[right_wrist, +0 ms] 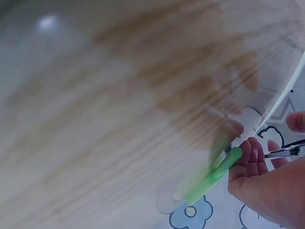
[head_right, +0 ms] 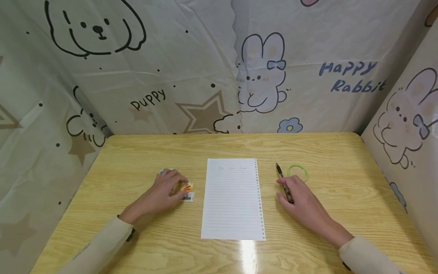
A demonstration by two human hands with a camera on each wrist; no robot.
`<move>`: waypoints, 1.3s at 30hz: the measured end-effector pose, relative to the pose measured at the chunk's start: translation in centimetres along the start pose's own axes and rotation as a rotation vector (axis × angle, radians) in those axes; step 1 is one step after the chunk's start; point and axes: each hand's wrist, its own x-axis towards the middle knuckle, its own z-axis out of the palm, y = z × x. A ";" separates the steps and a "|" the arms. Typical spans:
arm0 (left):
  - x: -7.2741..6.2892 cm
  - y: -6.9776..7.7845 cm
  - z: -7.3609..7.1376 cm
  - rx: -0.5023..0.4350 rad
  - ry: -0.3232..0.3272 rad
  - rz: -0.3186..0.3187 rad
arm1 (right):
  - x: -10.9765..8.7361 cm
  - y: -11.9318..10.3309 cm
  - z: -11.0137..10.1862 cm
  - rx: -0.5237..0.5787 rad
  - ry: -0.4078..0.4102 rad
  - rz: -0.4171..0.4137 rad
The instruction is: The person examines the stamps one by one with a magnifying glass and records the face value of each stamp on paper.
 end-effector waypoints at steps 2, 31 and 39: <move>0.1 0.0 0.0 0.001 0.005 -0.013 | 0.0 0.1 0.1 -0.012 -0.009 0.002; 1.6 -0.2 0.6 -0.024 -0.010 -0.102 | 0.1 -0.4 0.2 -0.151 -0.138 -0.118; 2.0 -0.3 0.4 -0.042 -0.023 -0.115 | 0.0 -0.9 -0.5 -0.071 -0.102 0.049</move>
